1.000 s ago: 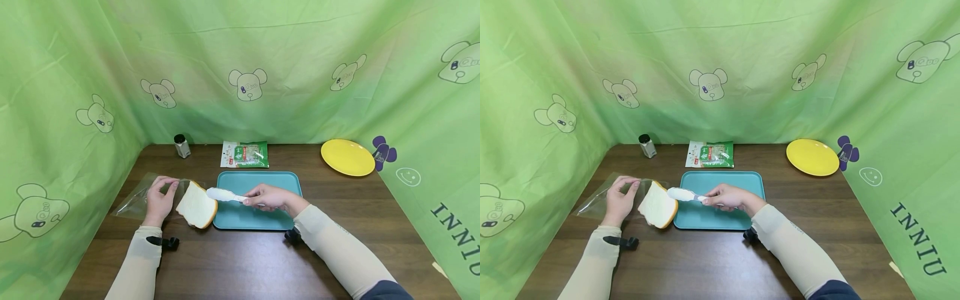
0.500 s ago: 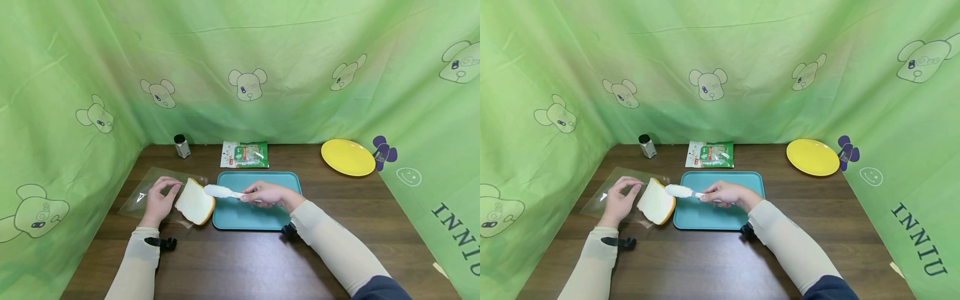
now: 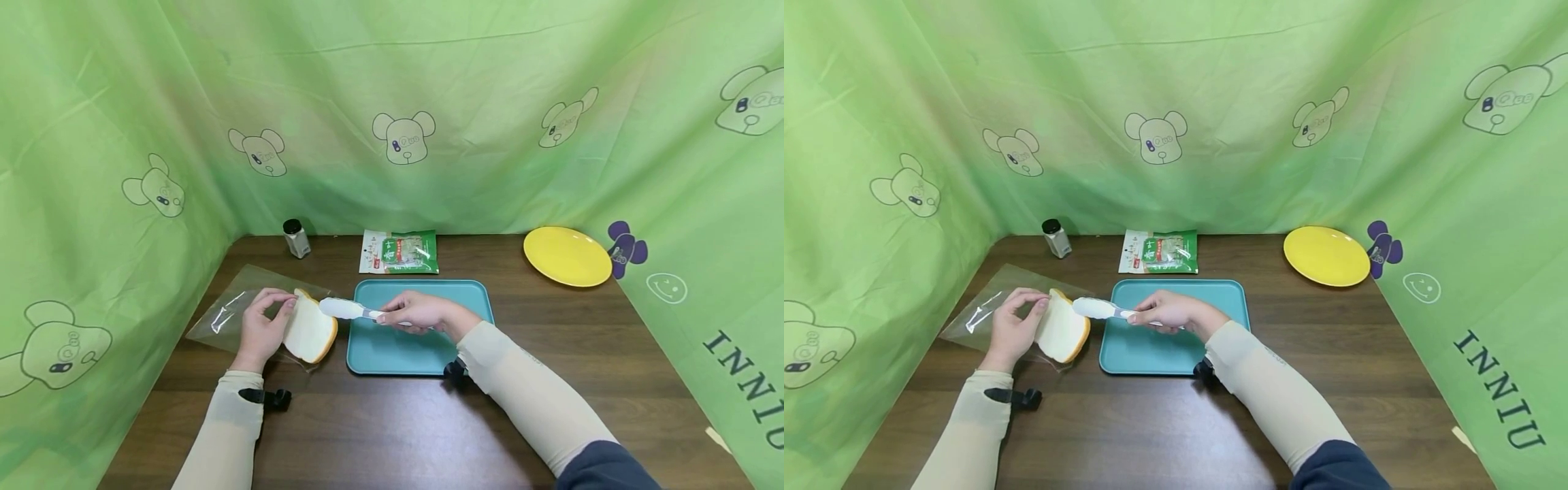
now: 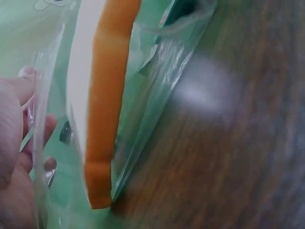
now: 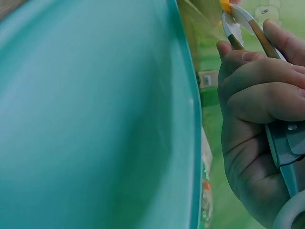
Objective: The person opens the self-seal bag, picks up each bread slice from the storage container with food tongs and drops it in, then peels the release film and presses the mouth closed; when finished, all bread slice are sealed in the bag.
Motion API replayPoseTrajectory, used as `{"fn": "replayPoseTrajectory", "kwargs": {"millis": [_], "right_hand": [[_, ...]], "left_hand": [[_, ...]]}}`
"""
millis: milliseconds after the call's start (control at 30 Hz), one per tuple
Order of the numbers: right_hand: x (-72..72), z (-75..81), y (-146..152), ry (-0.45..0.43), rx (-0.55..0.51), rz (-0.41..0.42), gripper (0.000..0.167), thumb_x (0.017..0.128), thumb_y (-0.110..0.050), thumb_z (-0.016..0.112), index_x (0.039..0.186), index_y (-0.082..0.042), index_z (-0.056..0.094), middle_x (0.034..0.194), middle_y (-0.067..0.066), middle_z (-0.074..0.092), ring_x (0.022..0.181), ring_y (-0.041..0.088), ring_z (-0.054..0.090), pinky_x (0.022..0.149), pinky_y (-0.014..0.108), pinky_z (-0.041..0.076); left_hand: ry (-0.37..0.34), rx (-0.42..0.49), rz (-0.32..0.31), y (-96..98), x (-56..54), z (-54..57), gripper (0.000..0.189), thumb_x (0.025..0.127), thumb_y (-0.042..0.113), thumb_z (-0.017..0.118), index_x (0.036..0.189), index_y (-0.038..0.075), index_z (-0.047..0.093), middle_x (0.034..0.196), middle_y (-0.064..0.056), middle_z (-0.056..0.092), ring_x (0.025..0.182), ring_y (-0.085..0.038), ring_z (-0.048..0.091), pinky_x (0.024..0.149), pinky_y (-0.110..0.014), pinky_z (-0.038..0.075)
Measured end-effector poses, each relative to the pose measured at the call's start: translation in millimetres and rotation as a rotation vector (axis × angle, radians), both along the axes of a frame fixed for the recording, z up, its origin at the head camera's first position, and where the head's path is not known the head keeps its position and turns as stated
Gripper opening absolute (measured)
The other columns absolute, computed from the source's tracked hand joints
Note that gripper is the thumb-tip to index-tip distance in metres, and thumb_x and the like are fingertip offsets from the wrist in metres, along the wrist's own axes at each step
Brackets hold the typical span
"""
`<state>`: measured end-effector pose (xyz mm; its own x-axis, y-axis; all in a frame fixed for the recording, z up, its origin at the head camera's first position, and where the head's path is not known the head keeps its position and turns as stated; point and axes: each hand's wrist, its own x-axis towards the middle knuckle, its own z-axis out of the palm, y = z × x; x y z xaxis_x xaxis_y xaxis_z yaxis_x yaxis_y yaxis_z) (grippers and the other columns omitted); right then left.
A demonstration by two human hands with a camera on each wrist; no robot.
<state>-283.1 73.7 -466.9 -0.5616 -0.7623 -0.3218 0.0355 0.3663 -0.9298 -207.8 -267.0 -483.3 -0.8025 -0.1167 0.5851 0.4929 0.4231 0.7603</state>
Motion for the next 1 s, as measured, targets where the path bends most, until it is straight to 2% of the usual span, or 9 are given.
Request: {"fn": "replayPoseTrajectory", "kwargs": {"millis": [167,400,533,733,833,1000], "right_hand": [[-1.8,3.9,-8,0.014,0.006,-0.016,0.045,0.100,-0.036,0.074,0.136,-0.009,0.071,0.057,-0.002,0.047,0.042,0.010,0.031,0.041,0.025,0.027],[-4.0,5.9,-19,0.062,0.039,-0.008,0.044,0.100,-0.035,0.074,0.136,-0.010,0.071,0.056,-0.003,0.045,0.043,0.010,0.031,0.041,0.025,0.029],[-4.8,6.6,-24,0.049,0.024,0.003,0.046,0.100,-0.035,0.073,0.137,-0.008,0.070,0.056,-0.004,0.044,0.043,0.009,0.031,0.042,0.025,0.029],[-4.8,5.8,-23,-0.002,-0.030,-0.003,0.045,0.101,-0.030,0.072,0.138,-0.005,0.068,0.062,-0.002,0.049,0.043,0.009,0.033,0.041,0.024,0.029],[-3.8,8.1,-21,-0.023,-0.053,-0.013,0.047,0.101,-0.028,0.071,0.140,-0.003,0.066,0.065,-0.001,0.052,0.043,0.008,0.033,0.040,0.024,0.028],[-3.4,9.3,-22,0.004,-0.038,-0.015,0.049,0.101,-0.032,0.072,0.141,-0.005,0.066,0.063,-0.002,0.051,0.043,0.008,0.033,0.041,0.025,0.029]], "left_hand": [[-0.009,0.025,0.014,0.2,-0.4,-2.1,0.008,0.094,-0.009,0.073,0.101,-0.009,0.076,0.103,-0.024,0.067,0.103,-0.013,0.062,0.099,-0.018,0.043],[0.033,0.031,0.030,-0.1,-1.4,-2.2,0.006,0.092,-0.013,0.073,0.098,-0.012,0.074,0.101,-0.025,0.067,0.100,-0.010,0.062,0.098,-0.018,0.044],[0.049,0.055,0.029,0.4,-1.7,-1.2,0.007,0.091,-0.014,0.073,0.097,-0.014,0.073,0.100,-0.028,0.067,0.099,-0.012,0.063,0.096,-0.020,0.047],[0.088,0.071,0.074,1.9,-2.8,0.7,0.007,0.092,-0.014,0.072,0.098,-0.014,0.074,0.098,-0.028,0.068,0.099,-0.013,0.064,0.095,-0.020,0.047],[0.105,0.083,0.074,2.4,-3.3,1.0,0.006,0.092,-0.015,0.072,0.098,-0.014,0.074,0.097,-0.029,0.067,0.098,-0.013,0.064,0.095,-0.020,0.047],[0.121,0.115,0.060,2.6,-4.1,0.8,0.006,0.091,-0.017,0.070,0.097,-0.015,0.073,0.096,-0.031,0.066,0.097,-0.012,0.064,0.094,-0.020,0.048]]}}
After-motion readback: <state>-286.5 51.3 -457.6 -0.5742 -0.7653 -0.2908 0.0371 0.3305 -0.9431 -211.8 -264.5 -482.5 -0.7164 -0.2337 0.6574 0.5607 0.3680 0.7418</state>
